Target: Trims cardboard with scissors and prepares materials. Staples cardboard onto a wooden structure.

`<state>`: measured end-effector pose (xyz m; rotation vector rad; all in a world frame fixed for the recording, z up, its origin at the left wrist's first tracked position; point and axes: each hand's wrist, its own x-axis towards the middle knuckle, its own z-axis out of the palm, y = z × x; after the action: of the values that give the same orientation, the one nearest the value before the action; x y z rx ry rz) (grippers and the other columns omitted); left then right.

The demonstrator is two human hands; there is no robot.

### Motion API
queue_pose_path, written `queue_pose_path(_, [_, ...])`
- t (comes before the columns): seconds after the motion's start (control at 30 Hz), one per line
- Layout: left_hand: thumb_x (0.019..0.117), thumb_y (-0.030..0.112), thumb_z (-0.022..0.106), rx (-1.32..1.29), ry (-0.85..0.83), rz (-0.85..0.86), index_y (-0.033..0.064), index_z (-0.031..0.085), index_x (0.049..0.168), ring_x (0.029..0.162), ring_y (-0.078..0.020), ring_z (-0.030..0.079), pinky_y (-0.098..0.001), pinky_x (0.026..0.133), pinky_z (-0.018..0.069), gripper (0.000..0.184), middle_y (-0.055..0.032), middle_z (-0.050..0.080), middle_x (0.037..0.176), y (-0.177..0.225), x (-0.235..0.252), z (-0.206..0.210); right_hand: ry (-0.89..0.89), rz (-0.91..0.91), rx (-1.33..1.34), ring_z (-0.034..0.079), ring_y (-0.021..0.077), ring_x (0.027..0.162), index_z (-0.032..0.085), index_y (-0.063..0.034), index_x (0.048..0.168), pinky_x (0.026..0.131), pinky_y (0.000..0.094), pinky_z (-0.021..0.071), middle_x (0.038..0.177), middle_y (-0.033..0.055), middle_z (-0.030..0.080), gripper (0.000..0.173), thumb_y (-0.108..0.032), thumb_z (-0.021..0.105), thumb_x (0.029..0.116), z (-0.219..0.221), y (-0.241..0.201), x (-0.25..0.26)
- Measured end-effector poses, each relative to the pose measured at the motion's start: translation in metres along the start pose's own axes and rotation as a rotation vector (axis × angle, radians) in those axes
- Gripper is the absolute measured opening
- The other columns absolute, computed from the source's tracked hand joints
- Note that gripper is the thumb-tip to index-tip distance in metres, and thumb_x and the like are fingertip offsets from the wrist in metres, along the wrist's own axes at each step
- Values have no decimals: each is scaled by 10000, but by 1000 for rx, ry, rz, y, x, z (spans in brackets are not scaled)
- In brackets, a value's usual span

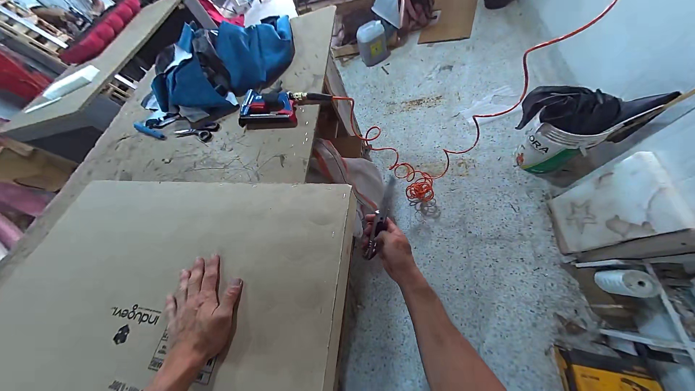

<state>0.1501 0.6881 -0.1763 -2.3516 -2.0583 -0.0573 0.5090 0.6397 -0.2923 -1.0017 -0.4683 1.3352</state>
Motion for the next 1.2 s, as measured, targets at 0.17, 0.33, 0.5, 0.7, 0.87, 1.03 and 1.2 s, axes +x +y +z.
queue_pose_path(0.17, [919,797,173,-11,-2,-14,216,322,1628,1569,-391,181,-735,1183,132,929,-120,261,1694,1,0,1,157,9,-293,506,130,526,672,-77,1115,473,311,448,739,33,598,590,-496,257,1109,15,2,43])
queue_pose_path(0.33, [917,796,180,-16,7,-18,227,326,1626,1568,-396,180,-735,1182,137,921,-110,264,1694,-2,1,3,242,35,-509,509,215,540,666,-89,956,516,431,453,675,68,543,686,-629,259,1069,27,4,55])
queue_pose_path(0.5, [917,804,174,-20,28,-15,236,329,1626,1570,-386,182,-736,1182,134,922,-105,266,1694,-3,1,6,248,136,-539,512,224,545,664,-82,918,523,439,451,672,80,545,706,-643,261,1064,28,1,54])
queue_pose_path(0.7, [913,806,177,-24,9,-29,247,322,1628,1570,-392,179,-735,1184,127,919,-102,261,1696,0,1,4,212,77,-508,464,193,491,656,-78,878,484,400,426,632,61,522,700,-620,257,1075,34,-8,59])
queue_pose_path(0.87, [900,829,163,-4,-4,-37,252,309,1633,1573,-393,166,-731,1191,120,944,-104,249,1700,1,2,3,279,-69,-665,540,240,578,653,-94,821,560,480,453,649,82,545,685,-579,249,1087,35,-4,61])
queue_pose_path(1.03, [898,833,170,-9,2,-38,252,325,1627,1569,-405,172,-737,1188,119,945,-114,259,1695,2,1,3,358,-219,-720,598,252,661,668,-66,821,638,512,488,685,96,589,680,-518,247,1106,37,10,59])
queue_pose_path(1.2, [895,840,155,5,-17,-54,255,315,1631,1570,-406,169,-735,1189,121,953,-116,252,1697,2,2,4,350,-198,-705,590,254,646,636,-59,777,615,509,479,661,98,570,712,-516,201,1106,40,14,59])
